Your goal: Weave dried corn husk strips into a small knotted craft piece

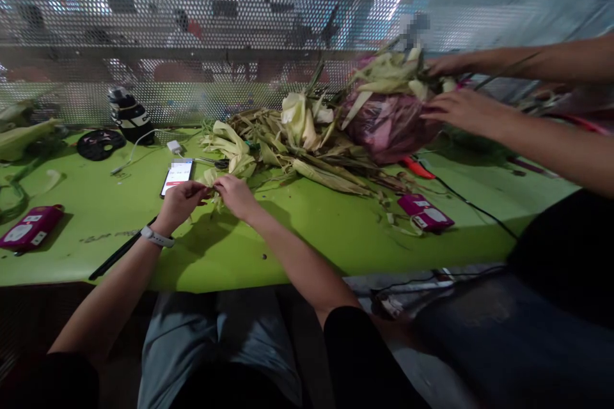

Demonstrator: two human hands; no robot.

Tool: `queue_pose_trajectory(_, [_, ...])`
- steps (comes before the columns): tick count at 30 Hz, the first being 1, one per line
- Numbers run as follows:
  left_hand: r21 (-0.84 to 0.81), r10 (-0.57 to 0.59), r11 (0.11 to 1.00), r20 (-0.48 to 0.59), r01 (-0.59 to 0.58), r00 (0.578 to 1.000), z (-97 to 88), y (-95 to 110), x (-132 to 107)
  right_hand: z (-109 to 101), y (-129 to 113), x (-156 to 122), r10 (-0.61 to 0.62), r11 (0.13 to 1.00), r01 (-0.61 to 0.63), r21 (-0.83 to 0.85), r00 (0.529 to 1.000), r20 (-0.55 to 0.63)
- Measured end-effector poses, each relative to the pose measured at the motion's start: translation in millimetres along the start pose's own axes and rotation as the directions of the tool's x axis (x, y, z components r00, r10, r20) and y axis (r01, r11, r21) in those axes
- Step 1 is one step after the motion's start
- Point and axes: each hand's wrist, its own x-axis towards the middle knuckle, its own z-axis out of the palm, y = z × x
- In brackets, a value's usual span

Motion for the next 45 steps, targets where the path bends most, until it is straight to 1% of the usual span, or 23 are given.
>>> queue_pose_trajectory(3, [0.031,0.012,0.999,-0.009,-0.012,1.000,-0.8,-0.4,-0.6,3.0,-0.4,-0.8,-0.004,1.000,0.004,-0.003,1.000,0.008])
queue_pose_trajectory(7, [0.025,0.046,0.999,-0.031,-0.045,0.998,-1.8,-1.0,-1.9,6.5,-0.1,-1.7,0.013,1.000,-0.013,-0.010,1.000,0.024])
queue_pose_trajectory(13, [0.015,0.039,0.999,0.031,-0.039,0.999,-2.1,0.6,-2.1,6.3,0.6,-2.7,0.010,1.000,-0.010,-0.023,1.000,0.007])
queue_pose_trajectory(18, [0.053,0.031,0.998,0.046,-0.034,0.998,-2.7,2.1,-2.1,6.2,0.8,-3.2,-0.019,0.999,0.019,-0.047,1.000,-0.002])
queue_pose_trajectory(21, [0.025,0.002,1.000,0.058,-0.004,0.998,-2.2,3.0,-2.8,7.1,1.3,-2.9,-0.037,0.998,0.037,-0.055,0.999,0.002])
queue_pose_trajectory(26, [-0.111,-0.089,0.989,0.078,0.098,0.993,-0.4,4.0,-2.6,7.8,1.1,-2.9,-0.030,0.998,0.030,-0.050,0.999,-0.011])
queue_pose_trajectory(28, [-0.139,-0.105,0.983,0.087,0.117,0.991,0.0,3.5,-1.8,7.5,0.6,-3.1,-0.035,0.999,0.034,-0.041,0.999,-0.020])
queue_pose_trajectory(33, [-0.076,-0.072,0.994,0.070,0.077,0.995,0.0,0.3,0.0,6.5,-1.9,-3.1,-0.024,0.999,0.024,-0.045,1.000,0.002])
queue_pose_trajectory(38, [-0.069,-0.088,0.993,0.079,0.094,0.993,-1.1,0.1,0.4,6.9,-4.1,-2.2,-0.004,0.998,0.004,-0.062,1.000,0.008])
queue_pose_trajectory(42, [-0.009,-0.078,0.997,0.045,0.079,0.996,-2.2,-2.2,2.1,7.2,-5.4,-1.2,0.035,0.998,-0.034,-0.058,0.999,0.017])
queue_pose_trajectory(45, [-0.010,-0.057,0.998,0.016,0.058,0.998,-2.5,-7.1,4.1,7.3,-6.4,-0.3,0.070,0.997,-0.070,-0.032,0.997,0.017])
